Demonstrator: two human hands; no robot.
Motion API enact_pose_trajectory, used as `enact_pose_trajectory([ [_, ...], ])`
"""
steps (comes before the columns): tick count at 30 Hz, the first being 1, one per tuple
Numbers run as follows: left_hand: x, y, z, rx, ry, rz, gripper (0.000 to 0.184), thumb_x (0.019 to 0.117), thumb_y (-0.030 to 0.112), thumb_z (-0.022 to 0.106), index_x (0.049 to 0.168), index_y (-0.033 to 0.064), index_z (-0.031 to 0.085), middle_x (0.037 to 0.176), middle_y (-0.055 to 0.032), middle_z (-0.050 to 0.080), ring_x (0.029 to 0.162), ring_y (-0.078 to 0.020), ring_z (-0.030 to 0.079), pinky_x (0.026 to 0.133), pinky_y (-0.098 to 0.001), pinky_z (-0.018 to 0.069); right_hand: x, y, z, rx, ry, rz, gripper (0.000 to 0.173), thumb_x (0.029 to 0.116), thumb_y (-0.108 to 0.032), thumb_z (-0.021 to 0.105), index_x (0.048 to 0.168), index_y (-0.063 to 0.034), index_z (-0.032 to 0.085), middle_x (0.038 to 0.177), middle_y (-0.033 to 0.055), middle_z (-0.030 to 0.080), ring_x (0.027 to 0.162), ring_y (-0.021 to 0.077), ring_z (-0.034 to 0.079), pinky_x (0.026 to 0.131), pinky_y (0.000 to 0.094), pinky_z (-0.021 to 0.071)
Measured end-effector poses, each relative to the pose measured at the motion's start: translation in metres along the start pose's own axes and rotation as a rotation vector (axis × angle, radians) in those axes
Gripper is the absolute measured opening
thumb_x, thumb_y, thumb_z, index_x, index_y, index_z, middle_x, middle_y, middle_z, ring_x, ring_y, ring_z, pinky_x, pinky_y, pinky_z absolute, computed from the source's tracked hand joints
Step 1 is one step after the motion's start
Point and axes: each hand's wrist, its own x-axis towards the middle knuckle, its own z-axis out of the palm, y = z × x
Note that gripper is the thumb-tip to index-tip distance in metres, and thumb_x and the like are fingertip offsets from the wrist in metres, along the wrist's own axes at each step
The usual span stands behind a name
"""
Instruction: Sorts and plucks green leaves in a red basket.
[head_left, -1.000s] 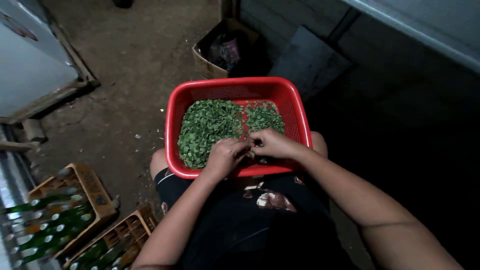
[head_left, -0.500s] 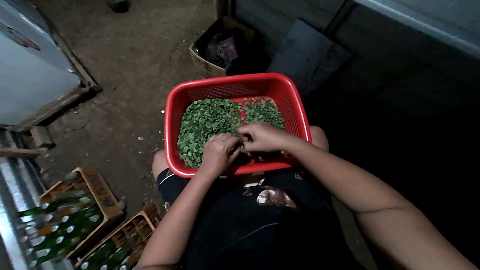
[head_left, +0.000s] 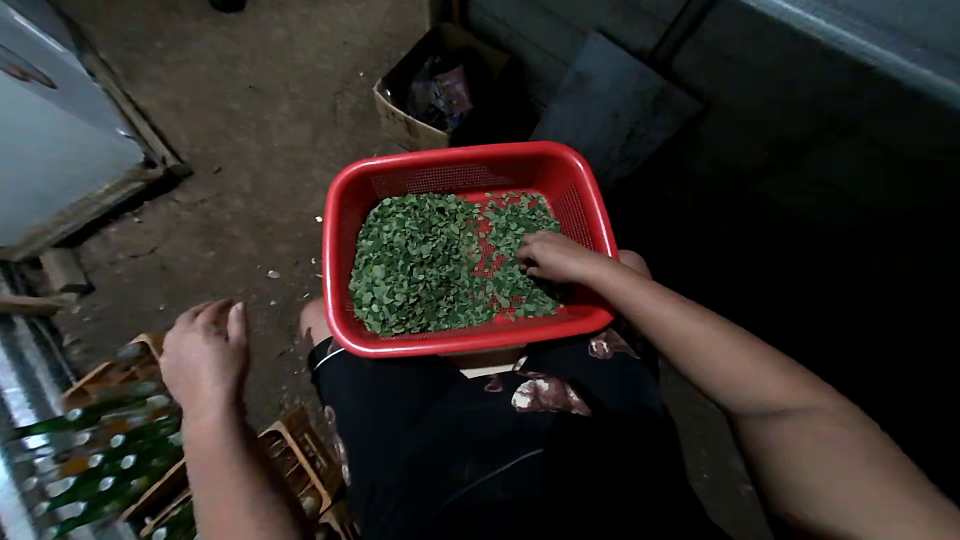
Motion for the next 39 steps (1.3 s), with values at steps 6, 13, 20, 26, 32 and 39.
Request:
enact_pose_trajectory([
  [6,-0.012,-0.003,0.012,-0.108,-0.047,0.037,0.048,0.1043,0.031,0.058,0.137,-0.0038,0.059,0.147,-0.0328,0.048,0.136,-0.0526,0.047,0.11,-0.0685,0.036,0.019,0.0,0.027,-0.102,-0.009,-0.123,0.017,0.0884,-0.01,0.076,0.106,-0.0103,0.077,0.114,0.0185,0.067,0.113,0.0408,0.061,0.095,0.0602,0.0502],
  [13,-0.021,0.064,0.03,-0.39,0.023,0.355,0.036,0.1005,0.024,0.06,0.122,-0.0039,0.069,0.141,-0.0256,0.057,0.128,-0.0424,0.057,0.105,-0.0595,0.0456,-0.004,-0.008,-0.013,0.291,0.077,-0.022,0.012,0.0956,-0.007,0.07,0.105,0.0014,0.071,0.102,0.0174,0.071,0.097,0.0317,0.069,0.092,0.0541,0.0537],
  [20,-0.042,0.168,0.062,-0.763,-0.199,0.665,0.024,0.0963,0.017,0.065,0.111,-0.0005,0.074,0.121,-0.0135,0.071,0.116,-0.0204,0.067,0.101,-0.0408,0.0543,-0.05,-0.038,-0.03,0.835,0.148,-0.001,0.005,0.0938,-0.001,0.068,0.097,0.0018,0.067,0.086,0.006,0.065,0.076,0.0081,0.062,0.075,0.0269,0.054],
  [26,-0.056,0.228,0.069,-0.817,-0.307,0.804,0.024,0.0959,0.014,0.068,0.115,0.001,0.074,0.115,-0.0123,0.073,0.109,-0.0196,0.07,0.098,-0.0395,0.0565,-0.064,-0.062,-0.035,0.943,0.119,-0.043,0.004,0.095,-0.003,0.067,0.098,-0.0004,0.066,0.086,-0.0002,0.065,0.078,0.0021,0.062,0.077,0.0212,0.054],
  [32,-0.058,0.238,0.073,-0.828,-0.311,0.836,0.023,0.0962,0.014,0.068,0.115,0.0024,0.074,0.109,-0.0103,0.074,0.101,-0.0164,0.071,0.093,-0.035,0.0576,-0.067,-0.071,-0.036,0.823,0.13,-0.061,0.013,0.0971,-0.01,0.068,0.103,0.0009,0.067,0.089,0.0027,0.065,0.077,0.0026,0.059,0.076,0.0224,0.0518],
  [39,-0.058,0.235,0.063,-1.131,-0.554,0.334,0.009,0.0954,0.005,0.067,0.102,-0.0001,0.071,0.093,-0.0022,0.072,0.082,-0.0057,0.068,0.08,-0.0245,0.0582,-0.067,-0.071,-0.03,1.064,0.28,-0.111,0.005,0.0976,-0.004,0.062,0.1,-0.0014,0.066,0.087,-0.0012,0.064,0.081,0.0026,0.062,0.08,0.0223,0.0545],
])
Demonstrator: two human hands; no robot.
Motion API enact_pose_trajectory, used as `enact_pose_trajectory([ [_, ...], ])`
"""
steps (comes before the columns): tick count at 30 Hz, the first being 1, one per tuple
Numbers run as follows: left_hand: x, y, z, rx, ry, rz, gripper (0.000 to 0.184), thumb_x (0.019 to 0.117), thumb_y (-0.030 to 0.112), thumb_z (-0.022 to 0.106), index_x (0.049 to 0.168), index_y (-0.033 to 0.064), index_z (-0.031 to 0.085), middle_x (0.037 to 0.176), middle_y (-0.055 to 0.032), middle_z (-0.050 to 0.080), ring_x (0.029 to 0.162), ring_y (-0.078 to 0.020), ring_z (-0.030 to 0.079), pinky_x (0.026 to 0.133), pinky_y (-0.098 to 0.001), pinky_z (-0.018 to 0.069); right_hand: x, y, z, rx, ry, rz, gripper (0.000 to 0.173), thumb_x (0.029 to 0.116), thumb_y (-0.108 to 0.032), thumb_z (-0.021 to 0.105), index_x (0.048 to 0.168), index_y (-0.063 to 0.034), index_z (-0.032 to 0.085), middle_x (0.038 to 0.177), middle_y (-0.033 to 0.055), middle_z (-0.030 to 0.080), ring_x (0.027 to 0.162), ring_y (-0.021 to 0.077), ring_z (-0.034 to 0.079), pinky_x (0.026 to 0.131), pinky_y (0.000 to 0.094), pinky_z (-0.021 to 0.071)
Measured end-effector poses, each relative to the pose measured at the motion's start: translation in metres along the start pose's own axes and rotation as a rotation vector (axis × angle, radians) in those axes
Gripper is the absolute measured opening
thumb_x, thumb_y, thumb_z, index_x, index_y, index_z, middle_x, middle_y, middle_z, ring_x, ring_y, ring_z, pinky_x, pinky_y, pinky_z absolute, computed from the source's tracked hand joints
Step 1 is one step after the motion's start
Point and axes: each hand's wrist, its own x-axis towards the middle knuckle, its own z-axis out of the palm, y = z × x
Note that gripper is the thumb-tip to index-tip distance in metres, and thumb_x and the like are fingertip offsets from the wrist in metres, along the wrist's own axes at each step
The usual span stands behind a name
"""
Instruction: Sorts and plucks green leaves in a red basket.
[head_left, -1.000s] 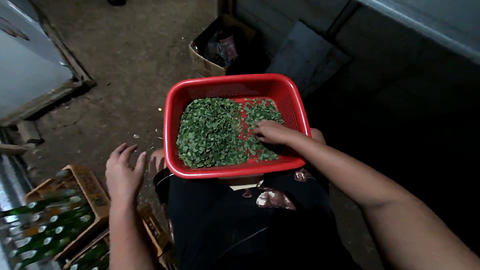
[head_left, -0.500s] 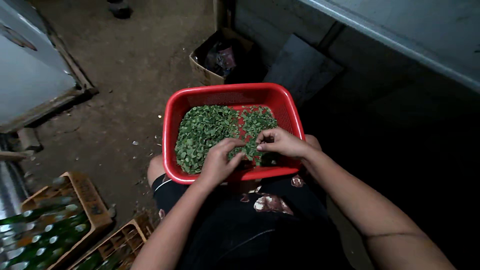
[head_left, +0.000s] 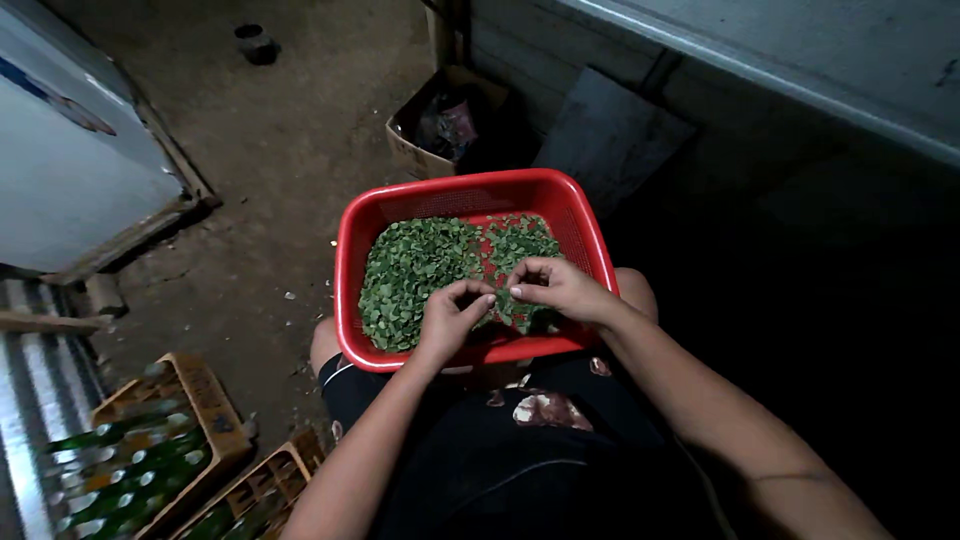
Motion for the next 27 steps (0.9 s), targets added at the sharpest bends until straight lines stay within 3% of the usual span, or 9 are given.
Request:
enact_pose_trajectory([
  [4,-0.003,-0.001,-0.004,-0.211,0.043,-0.126,0.007,0.0957,0.0,0.065,0.101,-0.001,0.069,0.089,-0.0016,0.071,0.081,-0.0086,0.069,0.08,-0.027,0.0596,-0.001,0.005,0.013,0.06,0.079,-0.057,0.009,0.0953,-0.003,0.064,0.104,-0.0019,0.065,0.091,-0.0001,0.065,0.081,0.0031,0.062,0.078,0.0216,0.0545],
  [9,-0.01,-0.003,-0.005,-0.313,0.059,-0.13,0.007,0.0949,-0.003,0.064,0.1,-0.0016,0.068,0.088,-0.0028,0.071,0.081,-0.0095,0.07,0.081,-0.0274,0.0602,0.0,0.005,0.034,0.028,0.107,-0.109,0.019,0.0918,-0.005,0.069,0.11,-0.0002,0.064,0.098,0.0019,0.066,0.083,0.0016,0.063,0.075,0.0182,0.0546],
  [13,-0.014,-0.003,-0.007,-0.356,0.058,-0.133,0.007,0.0948,-0.004,0.063,0.099,-0.0012,0.068,0.089,-0.0029,0.071,0.081,-0.0097,0.07,0.081,-0.0276,0.0601,0.003,0.005,0.042,0.01,0.135,-0.137,0.008,0.0945,-0.003,0.066,0.102,-0.0006,0.067,0.091,-0.0004,0.067,0.08,-0.0004,0.063,0.076,0.0179,0.0542],
  [19,-0.018,-0.002,-0.011,-0.411,0.066,-0.154,0.01,0.0959,-0.007,0.06,0.099,-0.0004,0.066,0.087,-0.0017,0.07,0.081,-0.0103,0.07,0.082,-0.0287,0.0606,0.002,0.007,0.042,0.096,0.163,-0.133,0.01,0.0952,0.0,0.063,0.102,-0.0012,0.069,0.093,-0.0006,0.069,0.083,0.0025,0.065,0.08,0.0209,0.0565],
  [23,-0.019,-0.003,-0.009,-0.461,0.031,-0.173,0.012,0.1011,-0.001,0.054,0.109,-0.003,0.063,0.094,-0.0056,0.07,0.084,-0.0135,0.071,0.084,-0.0323,0.0613,-0.001,0.005,0.046,0.024,0.213,-0.173,0.009,0.0939,-0.001,0.066,0.103,0.0001,0.068,0.093,0.0006,0.069,0.082,0.0009,0.064,0.078,0.019,0.0557],
  [27,-0.017,0.0,-0.004,-0.444,0.047,-0.179,0.014,0.0966,-0.002,0.062,0.111,-0.0027,0.063,0.093,-0.0061,0.071,0.083,-0.0124,0.071,0.081,-0.0298,0.0606,0.0,0.009,0.051,-0.169,0.272,-0.326,0.013,0.0944,-0.008,0.067,0.104,0.0013,0.069,0.094,0.0035,0.071,0.086,0.0018,0.067,0.083,0.0199,0.0565],
])
